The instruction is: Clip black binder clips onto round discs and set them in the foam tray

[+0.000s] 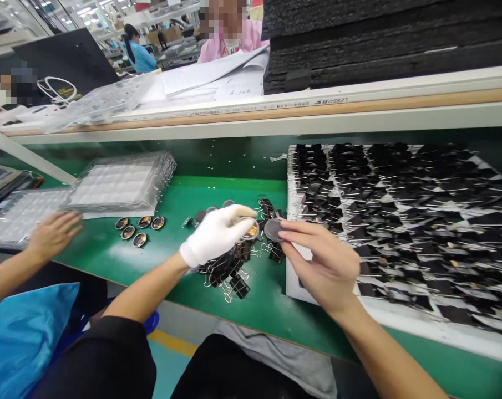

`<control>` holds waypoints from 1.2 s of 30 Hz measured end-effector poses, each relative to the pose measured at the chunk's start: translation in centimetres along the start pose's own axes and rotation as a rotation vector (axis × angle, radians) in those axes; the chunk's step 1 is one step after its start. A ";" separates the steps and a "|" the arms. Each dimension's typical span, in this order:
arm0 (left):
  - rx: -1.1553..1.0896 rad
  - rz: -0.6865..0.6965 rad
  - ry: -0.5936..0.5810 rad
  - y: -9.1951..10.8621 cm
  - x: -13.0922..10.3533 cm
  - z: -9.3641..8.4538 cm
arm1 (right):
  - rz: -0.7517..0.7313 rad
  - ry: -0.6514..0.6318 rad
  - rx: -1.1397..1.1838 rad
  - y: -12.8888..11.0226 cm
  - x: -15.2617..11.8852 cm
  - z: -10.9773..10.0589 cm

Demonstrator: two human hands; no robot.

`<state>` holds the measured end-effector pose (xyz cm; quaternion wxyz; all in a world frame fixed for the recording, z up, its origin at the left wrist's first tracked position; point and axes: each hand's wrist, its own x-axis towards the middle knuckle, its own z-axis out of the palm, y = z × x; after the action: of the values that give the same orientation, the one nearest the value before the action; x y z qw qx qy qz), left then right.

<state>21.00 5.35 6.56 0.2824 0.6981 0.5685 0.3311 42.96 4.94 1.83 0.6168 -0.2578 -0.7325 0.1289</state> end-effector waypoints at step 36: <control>0.813 0.661 -0.214 -2.0 5.7 -3.3 | 1.045 -0.166 0.546 1.1 0.0 -0.5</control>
<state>17.93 11.40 7.86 -0.0739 0.9229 0.3687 0.0825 43.63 5.80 1.42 0.4562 -0.4055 -0.4946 0.6187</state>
